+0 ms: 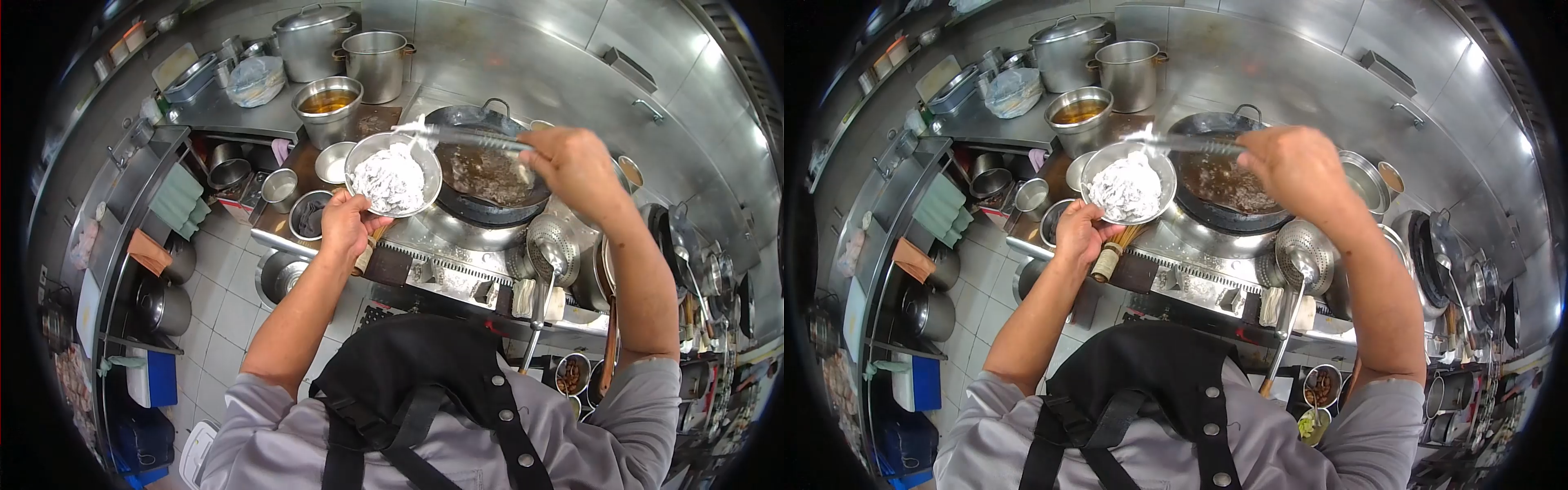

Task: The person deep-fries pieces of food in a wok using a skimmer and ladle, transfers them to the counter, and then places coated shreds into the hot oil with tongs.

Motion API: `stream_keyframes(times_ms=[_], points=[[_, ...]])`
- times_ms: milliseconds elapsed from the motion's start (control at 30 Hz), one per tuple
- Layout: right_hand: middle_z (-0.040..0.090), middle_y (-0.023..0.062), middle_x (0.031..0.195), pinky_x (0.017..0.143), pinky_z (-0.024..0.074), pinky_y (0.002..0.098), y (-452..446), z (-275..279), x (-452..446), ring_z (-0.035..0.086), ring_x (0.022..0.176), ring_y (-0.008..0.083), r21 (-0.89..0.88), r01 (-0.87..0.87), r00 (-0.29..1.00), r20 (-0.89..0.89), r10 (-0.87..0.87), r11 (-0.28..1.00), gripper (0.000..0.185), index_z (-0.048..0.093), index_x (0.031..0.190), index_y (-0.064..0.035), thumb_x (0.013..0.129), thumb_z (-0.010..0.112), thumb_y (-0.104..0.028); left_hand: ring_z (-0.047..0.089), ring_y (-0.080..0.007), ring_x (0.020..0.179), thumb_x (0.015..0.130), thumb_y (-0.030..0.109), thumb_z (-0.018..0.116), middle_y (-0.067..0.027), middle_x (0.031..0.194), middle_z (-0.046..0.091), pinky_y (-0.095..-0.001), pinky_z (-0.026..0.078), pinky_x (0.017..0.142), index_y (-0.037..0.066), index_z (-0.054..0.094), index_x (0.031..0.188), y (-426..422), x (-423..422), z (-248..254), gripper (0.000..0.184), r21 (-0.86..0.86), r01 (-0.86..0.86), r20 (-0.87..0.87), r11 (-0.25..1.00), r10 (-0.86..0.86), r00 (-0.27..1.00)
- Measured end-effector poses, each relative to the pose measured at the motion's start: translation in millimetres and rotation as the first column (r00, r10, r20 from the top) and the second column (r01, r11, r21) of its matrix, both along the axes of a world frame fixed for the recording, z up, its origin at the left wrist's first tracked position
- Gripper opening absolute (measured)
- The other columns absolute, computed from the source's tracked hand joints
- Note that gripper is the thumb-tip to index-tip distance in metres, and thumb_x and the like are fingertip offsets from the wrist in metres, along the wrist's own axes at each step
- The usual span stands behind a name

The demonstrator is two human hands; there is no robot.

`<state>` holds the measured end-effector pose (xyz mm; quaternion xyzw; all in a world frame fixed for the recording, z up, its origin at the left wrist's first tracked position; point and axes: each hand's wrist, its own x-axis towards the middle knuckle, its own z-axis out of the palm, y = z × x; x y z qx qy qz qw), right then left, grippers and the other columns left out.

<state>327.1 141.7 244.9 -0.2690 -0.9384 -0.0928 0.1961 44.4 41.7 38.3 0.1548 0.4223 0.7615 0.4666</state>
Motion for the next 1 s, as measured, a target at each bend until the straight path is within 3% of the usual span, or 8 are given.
stream_keyframes(times_ms=[67,200,267,333,433,567,700,1000], points=[[0.071,0.0149,0.09,0.074,0.0534,0.0448,8,13,8,0.068,0.084,0.0344,0.061,-0.007,0.994,-0.111,0.014,0.998,0.022,0.074,0.1,-0.008,0.088,0.069,-0.025,0.069,-0.0286,0.089,0.085,-0.004,0.053,-0.0138,0.101,0.065,-0.043,0.065,0.065,0.003,0.052,0.097,1,0,-4,0.014,-0.014,0.001,-0.008,1.0,-0.001,1.0],[0.071,0.0151,0.092,0.077,0.0527,0.0464,34,13,21,0.067,0.088,0.0366,0.076,0.144,0.985,-0.109,-0.136,0.987,0.025,0.073,0.101,-0.0077,0.089,0.067,-0.028,0.069,-0.0285,0.089,0.085,-0.004,0.052,-0.0138,0.102,0.065,-0.0427,0.065,0.065,0.002,0.052,0.098,2,2,-9,0.014,-0.01,0.031,-0.004,0.999,-0.031,0.999],[0.071,0.0165,0.094,0.079,0.0526,0.0475,62,-10,25,0.067,0.09,0.0376,0.066,0.225,0.973,-0.062,-0.221,0.972,0.026,0.072,0.102,-0.008,0.09,0.065,-0.031,0.069,-0.0283,0.089,0.085,-0.004,0.052,-0.0146,0.102,0.066,-0.0424,0.065,0.065,0.002,0.052,0.098,1,2,-8,0.014,-0.005,0.037,-0.005,0.999,-0.037,0.999],[0.071,0.0191,0.094,0.081,0.0526,0.0483,87,-38,26,0.068,0.092,0.0385,-0.065,0.505,0.861,0.111,-0.497,0.861,0.027,0.071,0.103,-0.0082,0.092,0.063,-0.031,0.069,-0.0281,0.089,0.084,-0.004,0.052,-0.0156,0.103,0.066,-0.0422,0.065,0.064,0.002,0.052,0.097,0,2,-8,0.014,-0.016,0.015,0.0,1.0,-0.015,1.0],[0.071,0.0212,0.095,0.083,0.0527,0.048,114,-58,43,0.068,0.094,0.039,-0.03,0.581,0.811,0.094,-0.577,0.813,0.028,0.071,0.103,-0.0073,0.093,0.062,-0.031,0.07,-0.0295,0.086,0.085,-0.005,0.052,-0.0182,0.103,0.066,-0.0425,0.066,0.062,0.0,0.052,0.096,-1,1,-8,0.012,0.011,0.008,-0.003,1.0,-0.008,1.0],[0.071,0.0213,0.098,0.084,0.0524,0.0475,70,-14,39,0.067,0.095,0.0384,-0.05,0.486,0.874,0.02,-0.486,0.872,0.028,0.071,0.106,-0.0068,0.092,0.063,-0.03,0.071,-0.03,0.083,0.087,-0.005,0.052,-0.0189,0.101,0.066,-0.0423,0.066,0.061,-0.002,0.053,0.095,-5,1,-4,0.009,0.023,-0.005,-0.018,1.0,0.005,1.0],[0.07,0.0208,0.098,0.083,0.0524,0.047,15,19,18,0.067,0.092,0.0382,-0.163,0.215,0.976,0.062,-0.207,0.963,0.031,0.071,0.112,-0.0077,0.089,0.067,-0.028,0.071,-0.0286,0.08,0.088,-0.005,0.052,-0.0174,0.099,0.067,-0.041,0.066,0.061,-0.001,0.053,0.094,-4,3,-1,0.008,0.021,-0.009,-0.024,1.0,0.009,1.0],[0.071,0.0163,0.091,0.075,0.0525,0.0439,-2,-33,-19,0.068,0.085,0.036,-0.011,0.006,0.953,0.302,-0.002,1.0,0.022,0.073,0.098,-0.0054,0.086,0.07,-0.024,0.071,-0.0273,0.079,0.087,-0.005,0.053,-0.0174,0.099,0.068,-0.0397,0.065,0.061,-0.001,0.055,0.095,-1,8,11,0.009,0.042,0.057,-0.006,0.998,-0.056,0.998]])
